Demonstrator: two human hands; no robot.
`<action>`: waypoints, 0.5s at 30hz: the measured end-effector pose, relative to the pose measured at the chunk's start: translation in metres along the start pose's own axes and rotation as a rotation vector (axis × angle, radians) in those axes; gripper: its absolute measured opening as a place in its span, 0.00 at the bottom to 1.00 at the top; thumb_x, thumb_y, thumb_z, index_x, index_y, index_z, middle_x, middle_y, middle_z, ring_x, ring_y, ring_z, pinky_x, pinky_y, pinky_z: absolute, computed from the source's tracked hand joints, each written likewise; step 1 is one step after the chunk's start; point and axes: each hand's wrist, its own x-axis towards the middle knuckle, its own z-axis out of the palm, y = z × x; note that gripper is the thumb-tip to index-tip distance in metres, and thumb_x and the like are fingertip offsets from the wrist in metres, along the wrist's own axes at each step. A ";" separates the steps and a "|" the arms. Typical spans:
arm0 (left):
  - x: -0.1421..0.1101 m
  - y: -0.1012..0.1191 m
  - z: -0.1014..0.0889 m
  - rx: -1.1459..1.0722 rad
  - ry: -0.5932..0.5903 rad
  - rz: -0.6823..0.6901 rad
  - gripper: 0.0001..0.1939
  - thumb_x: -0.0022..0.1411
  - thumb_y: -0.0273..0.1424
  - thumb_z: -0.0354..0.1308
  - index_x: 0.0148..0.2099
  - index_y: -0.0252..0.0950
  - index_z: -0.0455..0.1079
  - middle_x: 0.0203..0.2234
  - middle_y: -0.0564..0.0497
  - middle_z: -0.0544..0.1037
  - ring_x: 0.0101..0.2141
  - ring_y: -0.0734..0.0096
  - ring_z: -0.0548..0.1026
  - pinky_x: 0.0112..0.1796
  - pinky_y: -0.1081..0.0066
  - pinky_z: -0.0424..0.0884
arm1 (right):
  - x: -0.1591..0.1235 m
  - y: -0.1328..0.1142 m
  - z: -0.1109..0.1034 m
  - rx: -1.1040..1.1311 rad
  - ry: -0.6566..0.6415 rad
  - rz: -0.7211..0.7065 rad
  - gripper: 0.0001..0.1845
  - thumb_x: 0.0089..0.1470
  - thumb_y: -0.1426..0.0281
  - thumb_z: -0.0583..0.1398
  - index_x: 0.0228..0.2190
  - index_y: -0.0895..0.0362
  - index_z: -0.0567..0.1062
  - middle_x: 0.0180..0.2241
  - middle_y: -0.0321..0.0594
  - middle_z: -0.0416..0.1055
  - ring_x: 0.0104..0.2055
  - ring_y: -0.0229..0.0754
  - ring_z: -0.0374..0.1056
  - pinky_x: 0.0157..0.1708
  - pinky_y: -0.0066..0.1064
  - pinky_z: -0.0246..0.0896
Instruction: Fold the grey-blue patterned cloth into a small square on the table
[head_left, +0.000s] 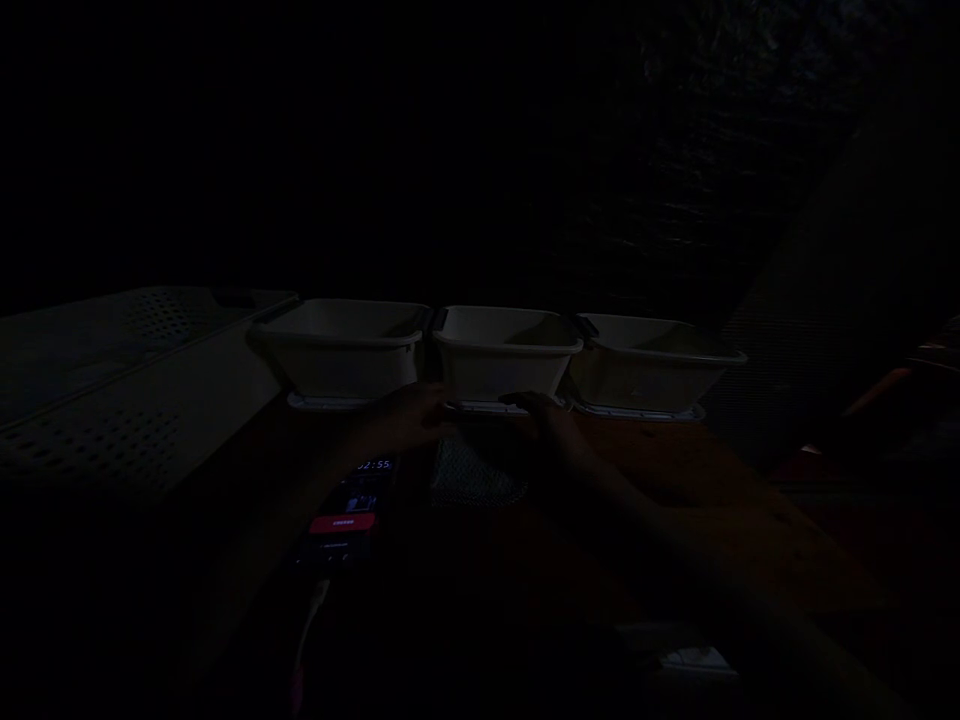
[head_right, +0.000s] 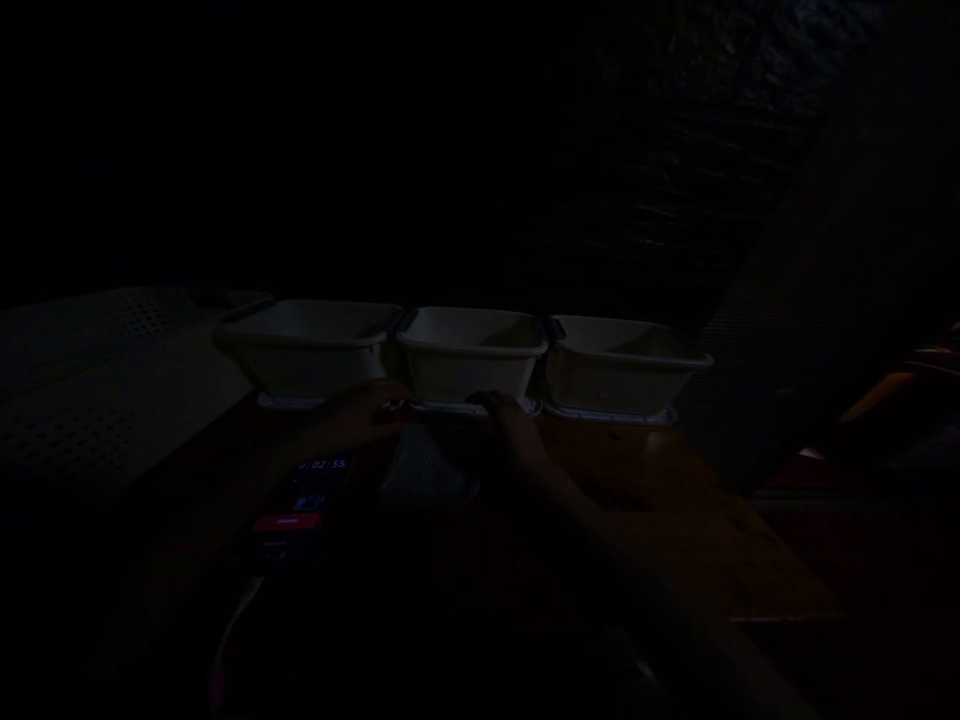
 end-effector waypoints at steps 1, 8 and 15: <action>-0.001 0.001 0.000 -0.024 -0.048 0.036 0.15 0.63 0.32 0.58 0.52 0.38 0.71 0.48 0.45 0.75 0.47 0.64 0.74 0.46 0.68 0.68 | -0.001 -0.006 -0.001 -0.004 -0.034 -0.035 0.25 0.51 0.77 0.60 0.52 0.58 0.73 0.53 0.53 0.71 0.54 0.51 0.68 0.52 0.43 0.63; -0.014 -0.004 0.005 -0.051 -0.334 0.060 0.38 0.50 0.39 0.71 0.62 0.41 0.64 0.60 0.42 0.67 0.59 0.54 0.65 0.57 0.59 0.61 | -0.013 -0.033 0.017 -0.019 -0.402 -0.331 0.31 0.62 0.60 0.56 0.64 0.55 0.62 0.66 0.49 0.55 0.67 0.51 0.53 0.63 0.47 0.52; -0.013 -0.009 0.007 -0.059 -0.353 0.070 0.41 0.48 0.43 0.71 0.62 0.37 0.64 0.62 0.39 0.65 0.62 0.52 0.63 0.60 0.58 0.58 | -0.017 -0.018 0.033 -0.192 -0.515 -0.228 0.43 0.62 0.46 0.48 0.68 0.60 0.48 0.70 0.50 0.41 0.71 0.54 0.36 0.67 0.53 0.35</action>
